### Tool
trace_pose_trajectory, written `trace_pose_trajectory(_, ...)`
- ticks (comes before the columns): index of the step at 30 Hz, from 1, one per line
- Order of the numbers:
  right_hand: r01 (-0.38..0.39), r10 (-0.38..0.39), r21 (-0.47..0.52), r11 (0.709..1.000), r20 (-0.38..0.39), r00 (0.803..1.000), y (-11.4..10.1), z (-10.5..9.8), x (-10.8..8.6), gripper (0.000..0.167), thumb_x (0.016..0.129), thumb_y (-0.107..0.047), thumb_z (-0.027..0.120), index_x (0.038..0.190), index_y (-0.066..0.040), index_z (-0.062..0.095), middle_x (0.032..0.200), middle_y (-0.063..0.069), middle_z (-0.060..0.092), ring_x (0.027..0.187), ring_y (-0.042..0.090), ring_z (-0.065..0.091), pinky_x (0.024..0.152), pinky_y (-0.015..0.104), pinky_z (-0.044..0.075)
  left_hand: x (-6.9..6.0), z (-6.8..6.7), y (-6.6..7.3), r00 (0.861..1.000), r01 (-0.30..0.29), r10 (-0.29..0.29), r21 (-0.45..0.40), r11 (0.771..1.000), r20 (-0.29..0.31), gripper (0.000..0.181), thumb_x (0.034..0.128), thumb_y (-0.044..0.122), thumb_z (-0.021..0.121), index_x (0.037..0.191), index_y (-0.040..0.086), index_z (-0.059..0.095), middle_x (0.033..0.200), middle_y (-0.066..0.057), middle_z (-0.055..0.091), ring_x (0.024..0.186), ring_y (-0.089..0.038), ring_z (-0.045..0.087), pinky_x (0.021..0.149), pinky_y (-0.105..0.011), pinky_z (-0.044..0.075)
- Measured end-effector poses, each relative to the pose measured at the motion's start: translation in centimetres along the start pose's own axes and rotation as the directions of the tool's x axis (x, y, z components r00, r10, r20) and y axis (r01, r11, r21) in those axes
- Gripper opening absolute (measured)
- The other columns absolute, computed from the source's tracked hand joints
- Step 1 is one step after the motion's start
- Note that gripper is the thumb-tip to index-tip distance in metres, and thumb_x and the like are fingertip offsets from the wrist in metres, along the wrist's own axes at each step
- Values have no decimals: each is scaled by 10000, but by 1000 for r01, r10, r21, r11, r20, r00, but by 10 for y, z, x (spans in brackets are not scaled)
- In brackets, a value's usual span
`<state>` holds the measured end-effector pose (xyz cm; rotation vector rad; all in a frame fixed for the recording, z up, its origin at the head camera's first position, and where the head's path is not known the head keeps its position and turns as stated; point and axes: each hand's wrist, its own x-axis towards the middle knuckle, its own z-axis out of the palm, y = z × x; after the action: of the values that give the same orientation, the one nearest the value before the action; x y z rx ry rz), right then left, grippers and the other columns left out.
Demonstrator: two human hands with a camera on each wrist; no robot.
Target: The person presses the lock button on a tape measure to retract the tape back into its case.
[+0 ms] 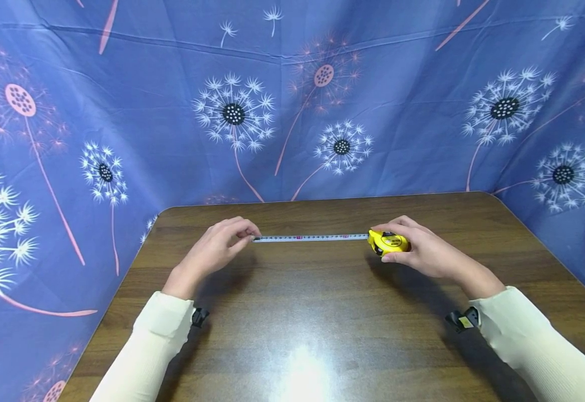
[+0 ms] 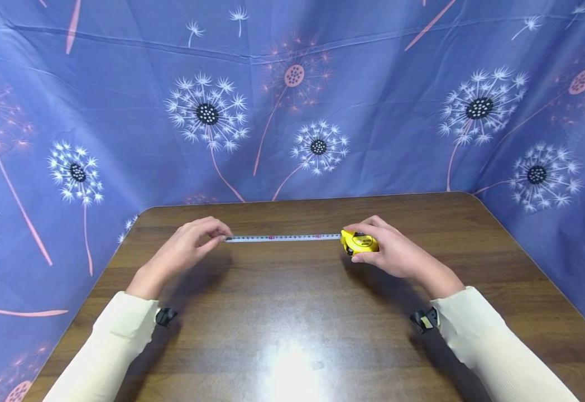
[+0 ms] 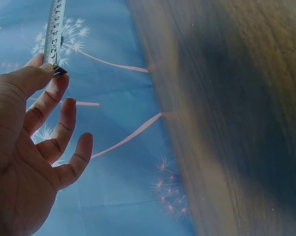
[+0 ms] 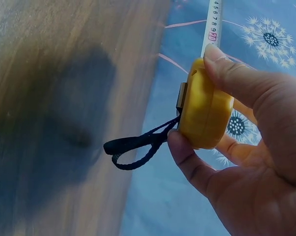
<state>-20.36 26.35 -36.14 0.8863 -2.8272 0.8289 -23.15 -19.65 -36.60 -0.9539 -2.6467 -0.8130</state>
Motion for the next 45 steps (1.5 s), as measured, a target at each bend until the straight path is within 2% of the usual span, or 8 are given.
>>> trace_pose_trajectory(7, 31, -31, 8, 999, -8, 999, 0, 3, 2, 598, 874, -172, 851, 1419, -142, 607, 1250, 116, 579, 942, 182, 574, 755, 308, 515, 1, 3, 0, 1000, 1, -1, 3, 1000, 5, 159, 1013, 108, 661, 1080, 242, 713, 1006, 87, 688, 913, -90, 618, 822, -402, 535)
trace_pose_trajectory(14, 81, -81, -8, 997, -48, 996, -1, 3, 3, 605, 841, -127, 872, 1392, -103, 624, 1223, 96, 592, 940, 171, 583, 738, 287, 520, 0, 3, 1, 1000, 7, -7, 0, 1000, 7, 161, 1010, 106, 666, 1080, 244, 713, 1009, 84, 691, 915, -95, 620, 831, -425, 541)
trace_pose_trajectory(25, 69, -69, 10, 998, -41, 997, -4, 3, 5, 612, 845, -130, 870, 1402, -105, 618, 1235, 111, 579, 945, 185, 586, 736, 278, 531, -2, 0, 4, 1000, -4, 4, 4, 1000, 0, 190, 992, 65, 681, 1085, 227, 718, 1017, 138, 673, 922, -96, 616, 840, -415, 539)
trace_pose_trajectory(32, 67, -67, 25, 997, -30, 997, -5, 5, 7, 613, 847, -117, 866, 1405, -96, 614, 1239, 97, 568, 948, 188, 590, 735, 275, 541, -2, 2, 6, 1000, -16, 16, 3, 1000, -2, 171, 1002, 78, 670, 1083, 220, 720, 1024, 114, 685, 923, -97, 618, 837, -415, 542)
trace_pose_trajectory(45, 108, -108, -6, 994, -59, 992, -6, 5, 9, 626, 826, -122, 884, 1398, -122, 628, 1225, 74, 583, 943, 161, 583, 734, 286, 525, 1, 4, 7, 999, -38, 38, 12, 999, -9, 172, 991, 76, 684, 1081, 217, 722, 1017, 126, 674, 934, -89, 620, 852, -383, 534)
